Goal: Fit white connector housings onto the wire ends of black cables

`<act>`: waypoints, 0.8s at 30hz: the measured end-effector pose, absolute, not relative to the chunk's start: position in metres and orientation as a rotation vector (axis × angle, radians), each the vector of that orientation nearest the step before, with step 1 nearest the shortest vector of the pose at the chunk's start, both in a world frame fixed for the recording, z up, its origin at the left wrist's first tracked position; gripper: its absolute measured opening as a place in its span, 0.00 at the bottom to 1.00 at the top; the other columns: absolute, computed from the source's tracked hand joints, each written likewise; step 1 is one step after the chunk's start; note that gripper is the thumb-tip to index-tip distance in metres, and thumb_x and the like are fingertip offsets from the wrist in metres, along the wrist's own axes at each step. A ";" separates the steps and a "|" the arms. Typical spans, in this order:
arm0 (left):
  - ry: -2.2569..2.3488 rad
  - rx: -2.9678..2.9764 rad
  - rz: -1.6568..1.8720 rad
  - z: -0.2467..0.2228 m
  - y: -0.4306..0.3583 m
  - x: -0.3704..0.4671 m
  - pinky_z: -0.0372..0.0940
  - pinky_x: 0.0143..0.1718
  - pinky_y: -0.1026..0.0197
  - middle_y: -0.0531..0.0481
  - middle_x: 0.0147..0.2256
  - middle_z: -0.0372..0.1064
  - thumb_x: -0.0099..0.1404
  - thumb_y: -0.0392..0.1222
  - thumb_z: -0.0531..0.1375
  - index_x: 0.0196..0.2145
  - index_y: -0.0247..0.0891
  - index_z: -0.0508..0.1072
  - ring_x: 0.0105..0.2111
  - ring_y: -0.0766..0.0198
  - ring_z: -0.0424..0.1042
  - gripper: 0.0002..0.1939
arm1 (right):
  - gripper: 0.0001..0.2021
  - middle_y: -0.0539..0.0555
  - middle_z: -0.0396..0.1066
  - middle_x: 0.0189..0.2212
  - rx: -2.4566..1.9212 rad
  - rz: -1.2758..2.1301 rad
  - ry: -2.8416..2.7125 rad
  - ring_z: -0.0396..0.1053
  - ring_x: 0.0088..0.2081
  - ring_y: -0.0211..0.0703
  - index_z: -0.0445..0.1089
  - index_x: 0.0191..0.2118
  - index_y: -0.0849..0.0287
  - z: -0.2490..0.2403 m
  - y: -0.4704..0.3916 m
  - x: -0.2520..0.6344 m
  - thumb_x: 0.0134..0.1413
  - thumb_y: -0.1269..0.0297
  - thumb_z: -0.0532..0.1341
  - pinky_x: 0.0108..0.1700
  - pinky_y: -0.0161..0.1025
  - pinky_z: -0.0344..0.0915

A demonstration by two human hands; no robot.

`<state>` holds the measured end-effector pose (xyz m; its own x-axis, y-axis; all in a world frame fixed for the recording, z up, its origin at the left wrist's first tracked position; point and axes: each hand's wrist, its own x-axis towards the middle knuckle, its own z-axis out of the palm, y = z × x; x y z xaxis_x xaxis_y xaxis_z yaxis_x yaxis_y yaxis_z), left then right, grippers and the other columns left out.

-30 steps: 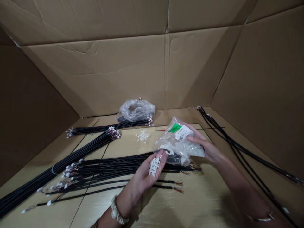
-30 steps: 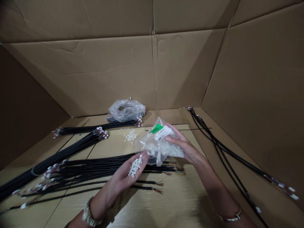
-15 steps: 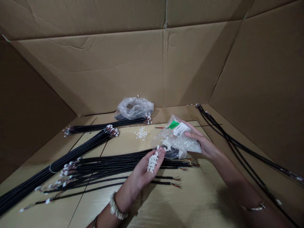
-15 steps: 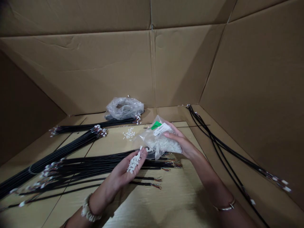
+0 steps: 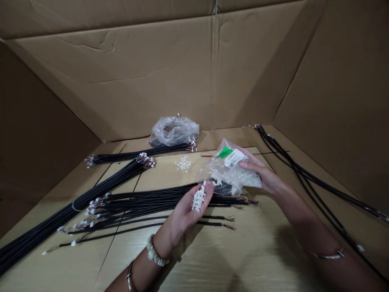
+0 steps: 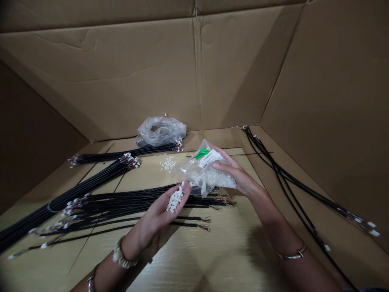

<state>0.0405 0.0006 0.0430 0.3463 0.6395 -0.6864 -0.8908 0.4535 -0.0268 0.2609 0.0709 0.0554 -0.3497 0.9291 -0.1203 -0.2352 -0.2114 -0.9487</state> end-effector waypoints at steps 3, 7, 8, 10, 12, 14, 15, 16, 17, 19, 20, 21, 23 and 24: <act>0.641 -0.442 1.039 0.038 0.001 0.039 0.77 0.41 0.60 0.40 0.35 0.77 0.74 0.35 0.47 0.58 0.25 0.65 0.34 0.59 0.81 0.19 | 0.33 0.50 0.77 0.48 -0.954 1.696 -1.142 0.74 0.47 0.51 0.67 0.58 0.45 0.056 0.071 0.260 0.43 0.60 0.70 0.46 0.43 0.72; 0.620 -0.455 1.050 0.031 0.002 0.036 0.77 0.43 0.58 0.36 0.39 0.77 0.73 0.34 0.48 0.57 0.24 0.66 0.39 0.56 0.80 0.19 | 0.32 0.51 0.76 0.50 -0.941 1.666 -1.181 0.73 0.50 0.53 0.66 0.59 0.46 0.058 0.071 0.261 0.45 0.59 0.69 0.48 0.45 0.72; 0.613 -0.459 1.050 0.030 0.002 0.035 0.76 0.43 0.58 0.36 0.39 0.77 0.73 0.34 0.48 0.57 0.24 0.66 0.39 0.55 0.80 0.19 | 0.32 0.52 0.75 0.50 -0.939 1.664 -1.192 0.73 0.50 0.53 0.65 0.59 0.46 0.059 0.071 0.261 0.45 0.58 0.69 0.48 0.45 0.72; 0.600 -0.462 1.046 0.030 0.002 0.035 0.77 0.43 0.58 0.36 0.39 0.77 0.73 0.34 0.48 0.57 0.24 0.66 0.40 0.55 0.80 0.19 | 0.33 0.52 0.75 0.51 -0.936 1.663 -1.206 0.73 0.50 0.53 0.65 0.60 0.46 0.059 0.071 0.261 0.45 0.58 0.69 0.48 0.45 0.72; 0.604 -0.453 1.040 0.032 0.002 0.036 0.77 0.42 0.58 0.37 0.39 0.78 0.73 0.34 0.48 0.57 0.24 0.66 0.39 0.56 0.80 0.19 | 0.33 0.51 0.75 0.51 -0.934 1.660 -1.210 0.73 0.50 0.53 0.65 0.60 0.46 0.059 0.071 0.261 0.45 0.58 0.69 0.48 0.45 0.72; 0.633 -0.437 1.035 0.035 0.002 0.037 0.77 0.41 0.59 0.37 0.37 0.78 0.73 0.34 0.48 0.58 0.24 0.65 0.36 0.57 0.81 0.19 | 0.33 0.51 0.76 0.50 -0.935 1.665 -1.188 0.74 0.49 0.53 0.65 0.60 0.45 0.058 0.071 0.261 0.45 0.59 0.69 0.48 0.45 0.72; 0.646 -0.427 1.032 0.035 0.002 0.038 0.77 0.41 0.60 0.38 0.36 0.78 0.73 0.34 0.48 0.58 0.24 0.65 0.35 0.58 0.81 0.19 | 0.33 0.50 0.76 0.50 -0.934 1.671 -1.169 0.74 0.49 0.53 0.66 0.59 0.45 0.059 0.071 0.261 0.44 0.59 0.70 0.48 0.45 0.72; 0.655 -0.415 1.029 0.035 0.003 0.038 0.77 0.40 0.61 0.39 0.35 0.78 0.73 0.34 0.48 0.58 0.25 0.65 0.34 0.59 0.81 0.19 | 0.33 0.50 0.76 0.49 -0.929 1.677 -1.150 0.74 0.49 0.53 0.66 0.59 0.45 0.059 0.070 0.261 0.44 0.59 0.70 0.48 0.45 0.72; 0.654 -0.404 1.027 0.033 0.003 0.038 0.76 0.41 0.61 0.39 0.35 0.78 0.73 0.34 0.48 0.58 0.25 0.64 0.34 0.59 0.81 0.19 | 0.33 0.50 0.76 0.50 -0.922 1.681 -1.132 0.74 0.49 0.54 0.66 0.59 0.45 0.059 0.070 0.261 0.44 0.59 0.70 0.48 0.45 0.72; 0.636 -0.384 1.023 0.028 0.005 0.037 0.76 0.43 0.61 0.39 0.35 0.78 0.73 0.34 0.48 0.59 0.25 0.64 0.35 0.59 0.81 0.20 | 0.33 0.51 0.76 0.51 -0.905 1.679 -1.119 0.73 0.50 0.54 0.66 0.59 0.45 0.060 0.069 0.260 0.44 0.59 0.69 0.47 0.45 0.72; 0.623 -0.374 1.023 0.025 0.005 0.036 0.75 0.44 0.61 0.39 0.35 0.78 0.74 0.34 0.47 0.60 0.25 0.63 0.36 0.59 0.81 0.20 | 0.33 0.51 0.75 0.51 -0.897 1.678 -1.131 0.73 0.50 0.55 0.66 0.59 0.45 0.060 0.068 0.260 0.45 0.59 0.69 0.47 0.45 0.73; 0.615 -0.362 1.023 0.022 0.006 0.034 0.75 0.45 0.62 0.39 0.36 0.78 0.74 0.34 0.47 0.60 0.26 0.63 0.37 0.60 0.81 0.20 | 0.32 0.51 0.75 0.51 -0.892 1.679 -1.151 0.73 0.50 0.54 0.66 0.59 0.44 0.060 0.068 0.260 0.45 0.59 0.69 0.47 0.45 0.73; 0.608 -0.340 1.014 0.017 0.006 0.032 0.74 0.46 0.62 0.40 0.37 0.78 0.73 0.34 0.48 0.61 0.27 0.61 0.38 0.61 0.80 0.21 | 0.32 0.50 0.75 0.52 -0.900 1.684 -1.188 0.73 0.50 0.53 0.66 0.59 0.44 0.060 0.067 0.259 0.45 0.59 0.69 0.47 0.44 0.73; 0.609 -0.332 1.007 0.015 0.006 0.031 0.73 0.47 0.63 0.40 0.38 0.78 0.73 0.34 0.48 0.62 0.27 0.60 0.38 0.61 0.80 0.21 | 0.32 0.50 0.75 0.51 -0.913 1.684 -1.195 0.74 0.50 0.53 0.67 0.58 0.44 0.060 0.067 0.258 0.45 0.59 0.69 0.47 0.44 0.73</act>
